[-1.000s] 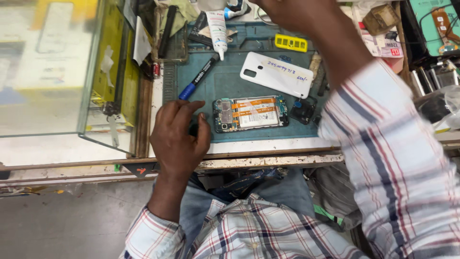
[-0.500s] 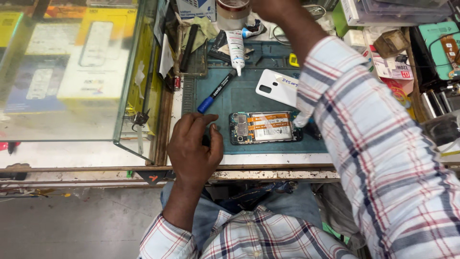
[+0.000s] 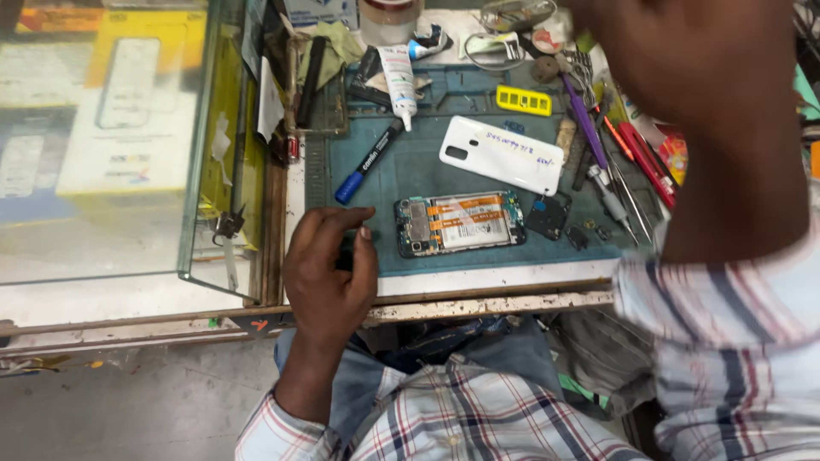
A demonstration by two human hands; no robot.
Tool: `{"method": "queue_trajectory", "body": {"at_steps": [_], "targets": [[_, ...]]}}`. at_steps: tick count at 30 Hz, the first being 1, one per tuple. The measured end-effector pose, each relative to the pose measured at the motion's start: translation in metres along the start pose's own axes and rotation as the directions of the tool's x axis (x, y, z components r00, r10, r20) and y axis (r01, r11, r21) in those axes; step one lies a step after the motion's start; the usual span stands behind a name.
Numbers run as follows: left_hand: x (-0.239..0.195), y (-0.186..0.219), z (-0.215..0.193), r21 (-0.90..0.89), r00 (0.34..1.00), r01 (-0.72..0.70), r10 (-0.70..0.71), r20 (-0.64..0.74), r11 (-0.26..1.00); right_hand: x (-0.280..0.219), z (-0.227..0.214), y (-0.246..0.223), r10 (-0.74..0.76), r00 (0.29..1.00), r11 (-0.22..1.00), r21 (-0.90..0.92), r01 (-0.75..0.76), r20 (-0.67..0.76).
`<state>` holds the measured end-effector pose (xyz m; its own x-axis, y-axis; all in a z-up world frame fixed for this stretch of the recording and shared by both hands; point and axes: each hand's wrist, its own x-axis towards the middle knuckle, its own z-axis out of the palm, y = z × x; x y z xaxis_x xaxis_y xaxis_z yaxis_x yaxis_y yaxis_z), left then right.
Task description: The person handles a disassembled smartphone, removes a small black component, and applies masking tape to the battery area. They then reposition the component and continue adjusting the tape on the phone's internal assembly.
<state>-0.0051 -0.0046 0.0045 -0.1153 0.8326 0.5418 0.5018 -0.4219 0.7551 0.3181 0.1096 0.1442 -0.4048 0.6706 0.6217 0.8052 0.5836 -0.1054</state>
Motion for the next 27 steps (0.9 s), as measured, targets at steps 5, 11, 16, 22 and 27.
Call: {"method": "queue_trajectory", "body": {"at_steps": [5, 11, 16, 22, 27], "targets": [[-0.022, 0.023, -0.026, -0.193, 0.994, -0.028, 0.046, 0.094, 0.981, -0.084, -0.015, -0.099, 0.036, 0.947, 0.918, 0.363, -0.157, 0.318], [-0.084, 0.021, -0.033, -0.425, 0.859, -0.066, 0.268, 0.436, 0.903, -0.159, 0.032, -0.144, -0.189, 0.834, 0.753, 0.622, -0.216, 0.518], [-0.136, -0.007, -0.012, -0.384, 0.769, 0.177, 0.116, 0.628, 0.906, -0.195, 0.053, -0.147, -0.102, 0.801, 0.668, 0.637, -0.384, 0.589], [-0.162, -0.03, -0.003, -0.507, 0.838, 0.246, 0.081, 0.539, 0.826, -0.209, 0.063, -0.137, -0.021, 0.838, 0.472, 0.744, -0.472, 0.545], [-0.162, -0.022, -0.004, -0.506, 0.642, 0.732, -0.213, 0.736, 0.457, -0.219, 0.078, -0.134, -0.001, 0.89, 0.504, 0.769, -0.394, 0.456]]}}
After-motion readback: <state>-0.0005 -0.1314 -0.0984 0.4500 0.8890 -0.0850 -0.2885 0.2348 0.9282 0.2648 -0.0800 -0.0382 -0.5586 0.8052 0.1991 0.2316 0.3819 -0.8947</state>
